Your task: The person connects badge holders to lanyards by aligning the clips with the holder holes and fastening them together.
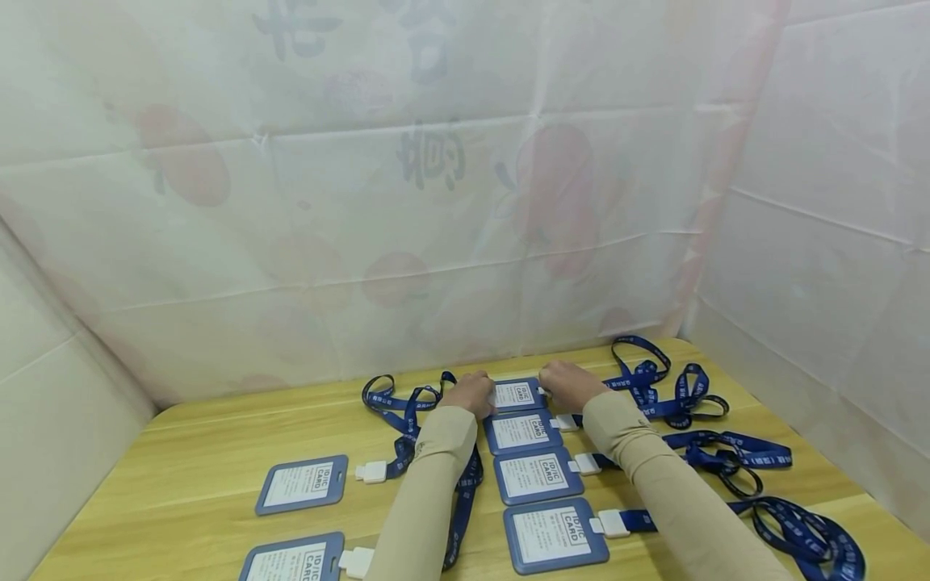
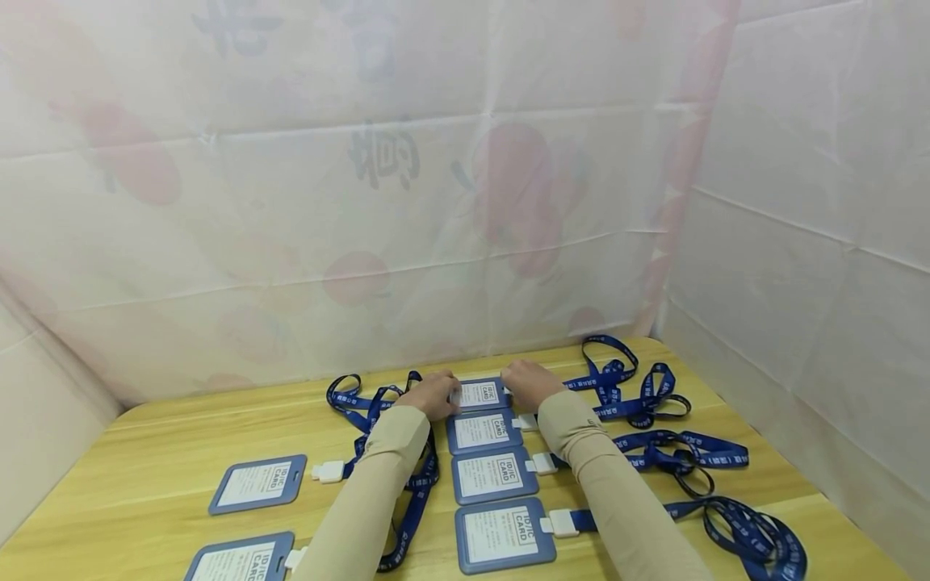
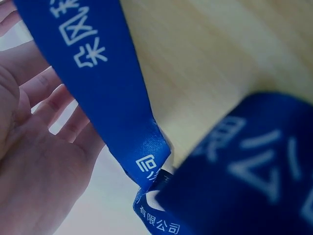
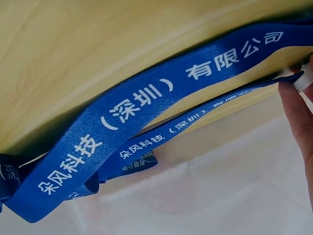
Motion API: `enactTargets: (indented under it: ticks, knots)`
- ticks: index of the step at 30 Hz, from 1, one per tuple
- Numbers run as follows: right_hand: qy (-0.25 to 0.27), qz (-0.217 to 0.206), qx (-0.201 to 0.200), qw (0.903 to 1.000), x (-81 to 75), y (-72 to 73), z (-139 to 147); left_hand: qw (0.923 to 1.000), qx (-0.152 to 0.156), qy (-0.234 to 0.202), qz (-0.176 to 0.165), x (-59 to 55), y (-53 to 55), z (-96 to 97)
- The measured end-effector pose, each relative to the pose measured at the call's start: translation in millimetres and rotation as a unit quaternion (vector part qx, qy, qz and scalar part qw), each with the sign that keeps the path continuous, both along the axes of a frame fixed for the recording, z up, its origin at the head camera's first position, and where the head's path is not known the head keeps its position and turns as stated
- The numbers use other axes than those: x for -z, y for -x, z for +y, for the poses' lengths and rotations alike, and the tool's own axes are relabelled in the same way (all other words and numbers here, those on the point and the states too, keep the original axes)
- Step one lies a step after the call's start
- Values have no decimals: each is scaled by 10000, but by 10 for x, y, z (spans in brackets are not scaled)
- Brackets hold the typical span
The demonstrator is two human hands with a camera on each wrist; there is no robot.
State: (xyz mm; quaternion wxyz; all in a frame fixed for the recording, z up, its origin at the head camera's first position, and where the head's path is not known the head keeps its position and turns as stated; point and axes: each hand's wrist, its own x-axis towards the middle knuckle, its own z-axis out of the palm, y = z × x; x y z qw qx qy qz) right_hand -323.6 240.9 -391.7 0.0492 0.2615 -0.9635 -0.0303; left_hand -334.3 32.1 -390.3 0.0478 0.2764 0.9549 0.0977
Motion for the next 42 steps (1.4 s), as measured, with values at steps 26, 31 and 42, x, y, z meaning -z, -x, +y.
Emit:
enactTargets:
  ticks: [26,31,42]
  knots:
    - [187,-16,127,9997,-9,-22,-23,10000,4,38,-22,1,6,-1]
    - [234,18,68,9997,-12,-28,-25,10000,-9,-3,-10,3,6,0]
    - [199,1,128,9997,-17,-36,-31,10000,-23,-33,23,-7,-7,8]
